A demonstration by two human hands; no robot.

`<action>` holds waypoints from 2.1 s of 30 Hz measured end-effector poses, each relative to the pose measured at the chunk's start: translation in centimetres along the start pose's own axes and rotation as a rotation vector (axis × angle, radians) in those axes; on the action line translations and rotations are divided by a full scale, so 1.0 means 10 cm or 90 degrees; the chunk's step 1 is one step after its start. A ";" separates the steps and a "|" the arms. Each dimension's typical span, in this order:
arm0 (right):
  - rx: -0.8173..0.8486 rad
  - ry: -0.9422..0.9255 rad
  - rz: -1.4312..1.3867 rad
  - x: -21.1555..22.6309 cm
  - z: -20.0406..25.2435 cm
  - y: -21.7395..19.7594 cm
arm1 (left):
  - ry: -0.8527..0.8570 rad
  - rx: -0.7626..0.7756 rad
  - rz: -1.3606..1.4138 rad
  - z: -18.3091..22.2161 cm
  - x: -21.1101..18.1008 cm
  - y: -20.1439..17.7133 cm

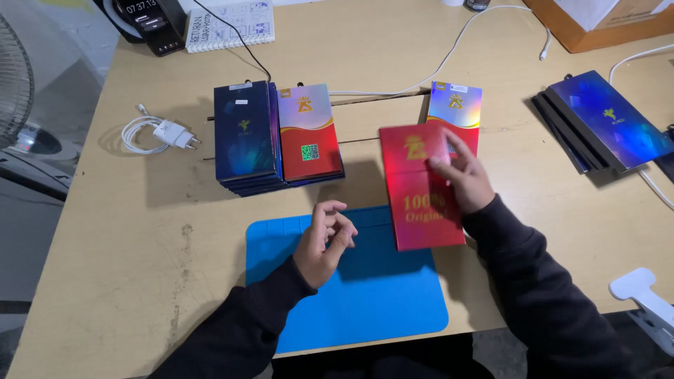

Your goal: Unboxing a smartphone screen replacement part and inspecting it for defects by removing protective films.

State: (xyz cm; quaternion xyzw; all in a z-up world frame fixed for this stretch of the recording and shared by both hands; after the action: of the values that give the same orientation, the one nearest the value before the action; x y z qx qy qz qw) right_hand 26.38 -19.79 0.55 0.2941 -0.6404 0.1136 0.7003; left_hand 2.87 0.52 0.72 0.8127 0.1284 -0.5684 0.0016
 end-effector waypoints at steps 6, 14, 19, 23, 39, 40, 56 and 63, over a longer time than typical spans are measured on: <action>-0.152 -0.161 0.048 -0.07 -0.55 -1.04 | 0.023 0.012 -0.074 0.01 -0.07 -0.01; -0.202 -0.120 0.116 -0.34 -0.69 -1.07 | 0.024 0.037 -0.123 -0.01 -0.15 0.00; -0.229 -0.047 0.160 -0.21 -0.52 -0.73 | 0.024 0.034 -0.163 -0.03 -0.14 -0.01; -0.277 0.024 0.049 -0.14 -0.46 -0.65 | 0.069 0.062 -0.285 -0.23 -0.12 0.04; -0.371 -0.072 -0.149 0.02 -0.52 -1.56 | -0.140 0.142 -0.781 -1.88 0.19 1.29; -0.373 -0.081 -0.154 0.06 -0.53 -1.56 | -0.129 0.142 -0.786 -1.94 0.25 1.30; -0.411 -0.101 -0.244 0.37 -0.10 -0.62 | 0.030 0.058 -0.688 -0.23 -0.49 0.09; -0.397 -0.049 -0.164 0.21 0.01 -0.24 | 0.087 0.074 -0.619 0.06 -0.43 -0.19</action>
State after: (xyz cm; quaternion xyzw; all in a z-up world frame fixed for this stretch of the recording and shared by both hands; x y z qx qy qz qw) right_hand 27.89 -22.25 1.96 0.1484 -0.6280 -0.1884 0.7403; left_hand 0.53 1.39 4.71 0.6927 0.4608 -0.4550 -0.3175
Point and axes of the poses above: each hand's wrist, its own z-axis away from the middle knuckle, its own y-axis out of the palm, x = y × z, the point moved 3 cm from there along -z, towards the middle knuckle, and after that the axes turned 7 degrees about y, right-handed, at the moved point
